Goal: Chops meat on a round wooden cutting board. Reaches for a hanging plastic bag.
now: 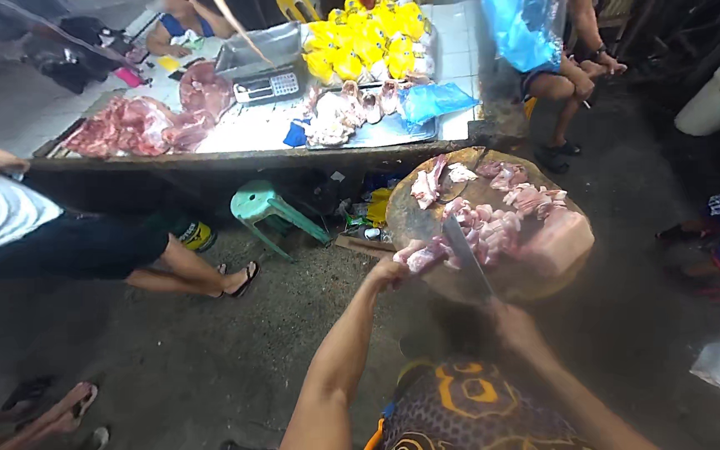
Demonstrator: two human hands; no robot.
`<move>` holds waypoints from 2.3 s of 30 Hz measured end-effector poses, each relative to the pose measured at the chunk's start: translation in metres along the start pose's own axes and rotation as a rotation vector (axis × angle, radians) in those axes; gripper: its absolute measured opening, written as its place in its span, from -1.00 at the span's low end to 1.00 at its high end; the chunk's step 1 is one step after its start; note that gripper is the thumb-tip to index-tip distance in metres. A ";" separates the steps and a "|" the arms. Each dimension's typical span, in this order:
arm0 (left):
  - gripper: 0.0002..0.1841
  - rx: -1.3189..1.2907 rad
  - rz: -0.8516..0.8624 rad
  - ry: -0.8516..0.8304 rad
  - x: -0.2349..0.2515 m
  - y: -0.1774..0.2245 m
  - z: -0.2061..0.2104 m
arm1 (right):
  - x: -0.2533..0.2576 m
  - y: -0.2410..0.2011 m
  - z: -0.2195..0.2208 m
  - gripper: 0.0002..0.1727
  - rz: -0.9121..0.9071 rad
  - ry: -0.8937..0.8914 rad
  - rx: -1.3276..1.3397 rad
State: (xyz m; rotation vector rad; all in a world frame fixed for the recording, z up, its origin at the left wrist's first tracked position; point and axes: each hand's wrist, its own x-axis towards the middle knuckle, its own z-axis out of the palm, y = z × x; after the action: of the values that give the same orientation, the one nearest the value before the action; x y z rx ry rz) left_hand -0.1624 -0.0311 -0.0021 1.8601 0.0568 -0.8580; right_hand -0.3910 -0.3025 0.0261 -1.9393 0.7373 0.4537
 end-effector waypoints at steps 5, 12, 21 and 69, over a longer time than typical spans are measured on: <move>-0.53 0.007 0.049 0.029 -0.006 -0.034 0.024 | -0.037 -0.086 -0.033 -0.30 -0.647 0.249 -0.014; -0.57 -0.109 0.024 0.005 0.016 -0.051 0.018 | -0.064 -0.261 -0.075 -0.36 -1.667 0.217 0.683; -0.50 -0.296 0.088 0.136 0.005 -0.062 0.010 | 0.051 -0.068 0.025 -0.13 -0.157 -0.066 -0.524; -0.67 0.225 0.180 0.463 -0.002 -0.015 0.044 | -0.026 -0.109 -0.026 -0.36 -0.775 0.240 0.084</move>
State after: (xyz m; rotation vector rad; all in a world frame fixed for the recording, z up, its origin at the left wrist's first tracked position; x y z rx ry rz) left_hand -0.1935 -0.0599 -0.0217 2.2064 0.0818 -0.3066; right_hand -0.3378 -0.2808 0.1263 -2.0381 0.1013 -0.2834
